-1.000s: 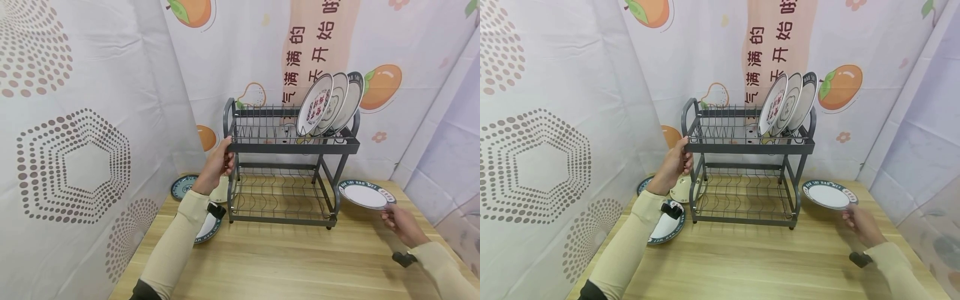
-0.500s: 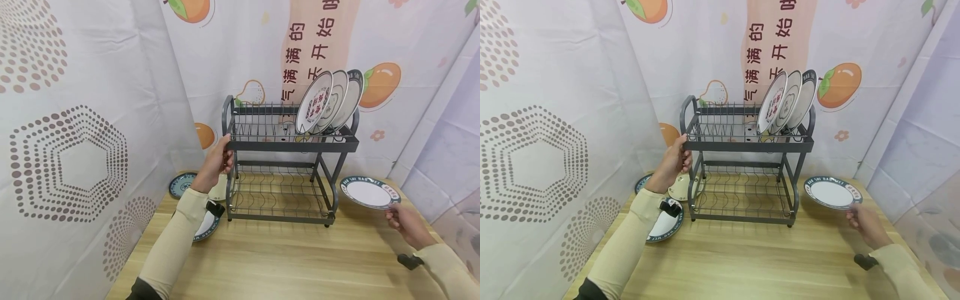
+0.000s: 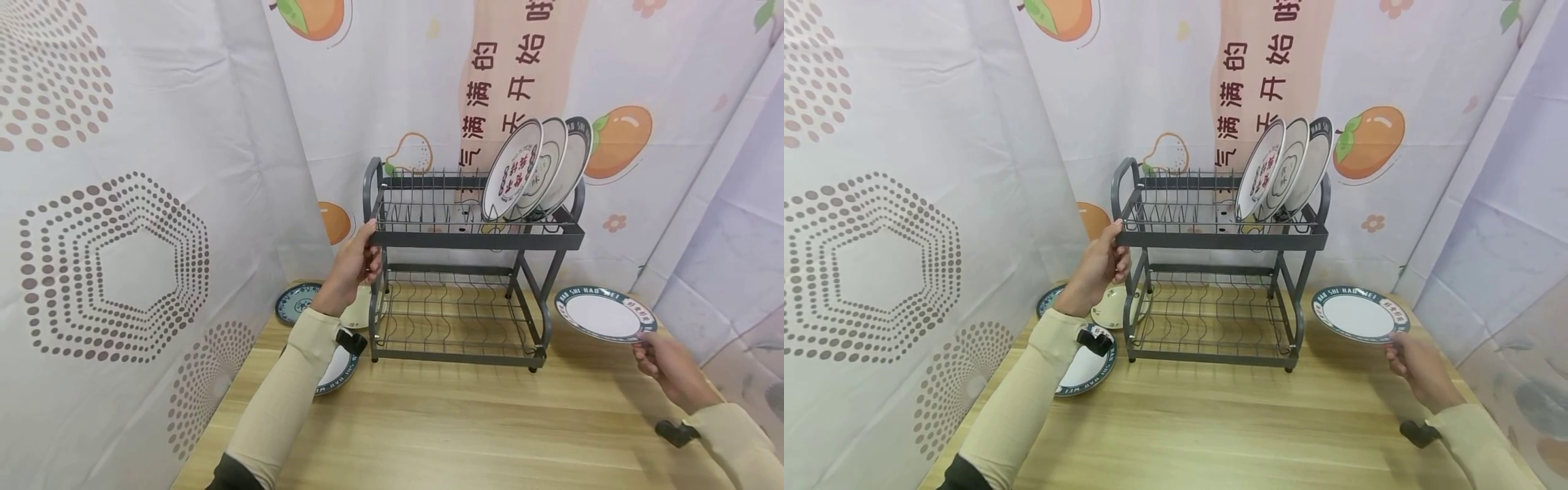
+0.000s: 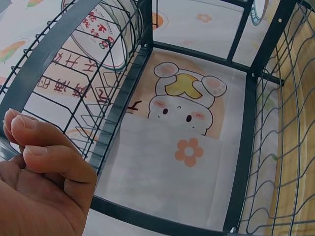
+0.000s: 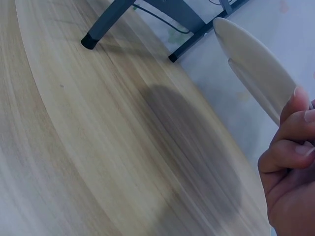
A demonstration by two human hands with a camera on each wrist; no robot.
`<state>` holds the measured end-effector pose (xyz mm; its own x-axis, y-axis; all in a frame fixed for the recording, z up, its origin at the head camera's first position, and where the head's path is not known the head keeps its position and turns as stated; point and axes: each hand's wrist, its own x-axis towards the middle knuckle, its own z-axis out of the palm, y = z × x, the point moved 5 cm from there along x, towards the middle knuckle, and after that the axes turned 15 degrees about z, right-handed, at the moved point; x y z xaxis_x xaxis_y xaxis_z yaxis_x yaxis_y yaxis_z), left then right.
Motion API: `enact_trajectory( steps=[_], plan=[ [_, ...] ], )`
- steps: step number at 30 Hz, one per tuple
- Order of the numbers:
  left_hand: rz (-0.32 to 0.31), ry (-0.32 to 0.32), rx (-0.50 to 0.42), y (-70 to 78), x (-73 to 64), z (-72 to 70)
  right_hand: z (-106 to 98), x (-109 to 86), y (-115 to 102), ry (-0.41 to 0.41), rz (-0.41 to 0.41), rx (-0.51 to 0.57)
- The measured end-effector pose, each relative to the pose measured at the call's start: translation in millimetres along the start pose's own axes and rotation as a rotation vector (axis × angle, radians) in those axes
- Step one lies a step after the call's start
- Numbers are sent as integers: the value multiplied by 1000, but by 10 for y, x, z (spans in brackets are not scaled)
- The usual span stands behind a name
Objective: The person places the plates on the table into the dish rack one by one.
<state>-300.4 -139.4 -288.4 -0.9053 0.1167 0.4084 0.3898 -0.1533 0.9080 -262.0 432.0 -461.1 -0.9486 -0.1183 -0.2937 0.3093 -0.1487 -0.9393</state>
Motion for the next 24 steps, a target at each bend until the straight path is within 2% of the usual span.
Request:
enact_trajectory(
  steps=[15, 24],
  plan=[
    [-20, 5, -40, -14, -1, 13, 61, -173, -118, 6, -7, 72],
    [-7, 6, -43, 8, -2, 30, 92, -265, -210, -4, -26, 93]
  ],
)
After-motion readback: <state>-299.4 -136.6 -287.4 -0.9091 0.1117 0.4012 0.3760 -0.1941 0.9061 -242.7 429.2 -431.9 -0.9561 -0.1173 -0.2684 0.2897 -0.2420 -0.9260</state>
